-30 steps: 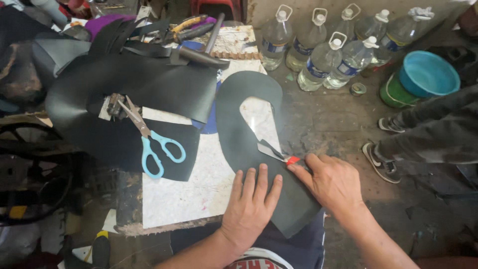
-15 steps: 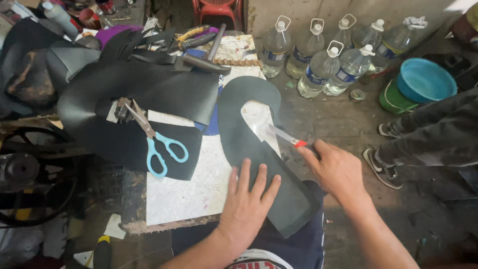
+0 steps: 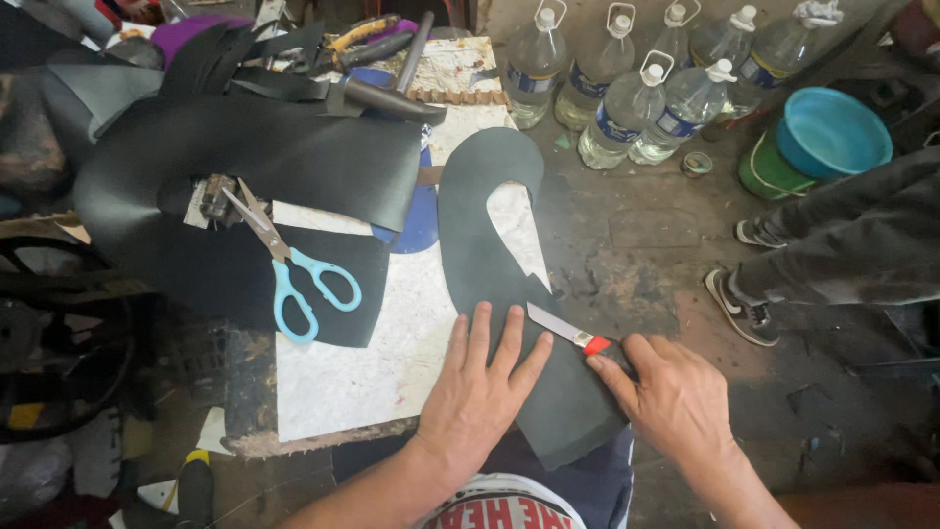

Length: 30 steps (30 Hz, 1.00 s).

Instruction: The person uses a utility knife to cut a curved shape out of a dark sheet of material on a workbench. The person holds the material steady with one hand while guiding the knife with the other to follow a pre-drawn outline.

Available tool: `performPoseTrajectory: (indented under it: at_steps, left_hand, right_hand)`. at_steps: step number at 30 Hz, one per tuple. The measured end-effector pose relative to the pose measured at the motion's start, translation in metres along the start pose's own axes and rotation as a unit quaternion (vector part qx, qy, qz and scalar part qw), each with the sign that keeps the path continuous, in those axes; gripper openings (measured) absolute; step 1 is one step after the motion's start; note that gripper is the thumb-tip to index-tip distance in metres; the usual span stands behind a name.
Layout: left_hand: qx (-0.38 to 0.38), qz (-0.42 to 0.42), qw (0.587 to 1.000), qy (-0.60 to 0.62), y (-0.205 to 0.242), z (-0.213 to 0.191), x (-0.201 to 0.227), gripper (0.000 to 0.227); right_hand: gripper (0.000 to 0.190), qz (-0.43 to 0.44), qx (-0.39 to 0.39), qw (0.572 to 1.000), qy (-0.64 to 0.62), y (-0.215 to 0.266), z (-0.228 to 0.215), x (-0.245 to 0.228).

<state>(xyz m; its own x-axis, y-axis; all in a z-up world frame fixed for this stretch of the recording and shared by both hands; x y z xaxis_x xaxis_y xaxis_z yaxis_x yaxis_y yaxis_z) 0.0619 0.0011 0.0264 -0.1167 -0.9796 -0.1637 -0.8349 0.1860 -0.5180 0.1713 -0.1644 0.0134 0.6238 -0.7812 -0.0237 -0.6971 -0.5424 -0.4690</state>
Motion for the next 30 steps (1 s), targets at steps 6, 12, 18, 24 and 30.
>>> performPoseTrajectory:
  at_steps: [6,12,18,24,30]
  left_hand:
    - [0.049,-0.008,0.999,0.001,-0.005,-0.011,-0.002,0.045]
    - [0.045,-0.008,0.999,0.024,-0.006,-0.011,-0.003,0.046]
    - [0.042,-0.004,0.999,0.021,-0.007,-0.009,-0.004,0.045]
    - [0.055,-0.011,0.998,0.039,-0.006,-0.009,-0.004,0.043]
    - [0.042,-0.016,0.999,0.026,-0.005,-0.007,-0.003,0.045]
  right_hand:
    - [0.049,0.002,-0.013,1.000,-0.003,-0.006,0.001,-0.004]
    - [0.045,0.023,-0.076,0.997,0.020,-0.003,0.007,0.002]
    - [0.050,-0.010,-0.013,1.000,0.017,-0.017,0.008,-0.011]
    - [0.045,-0.007,-0.034,0.999,0.039,-0.013,0.004,-0.009]
    - [0.047,0.003,-0.035,0.999,-0.009,-0.020,0.003,-0.014]
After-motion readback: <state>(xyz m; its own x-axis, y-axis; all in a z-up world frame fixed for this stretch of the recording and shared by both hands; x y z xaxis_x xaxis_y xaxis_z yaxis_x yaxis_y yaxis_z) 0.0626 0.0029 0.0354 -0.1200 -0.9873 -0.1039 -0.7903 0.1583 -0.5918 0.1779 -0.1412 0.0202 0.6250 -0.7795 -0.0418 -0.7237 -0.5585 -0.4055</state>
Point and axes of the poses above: each hand's wrist, its own y-axis away from the middle knuckle, its own z-axis out of the palm, x = y × z, the point moved 7 cm from there along -y, towards the middle knuckle, and after that the axes turned 15 degrees about x, right-handed, at the moved point
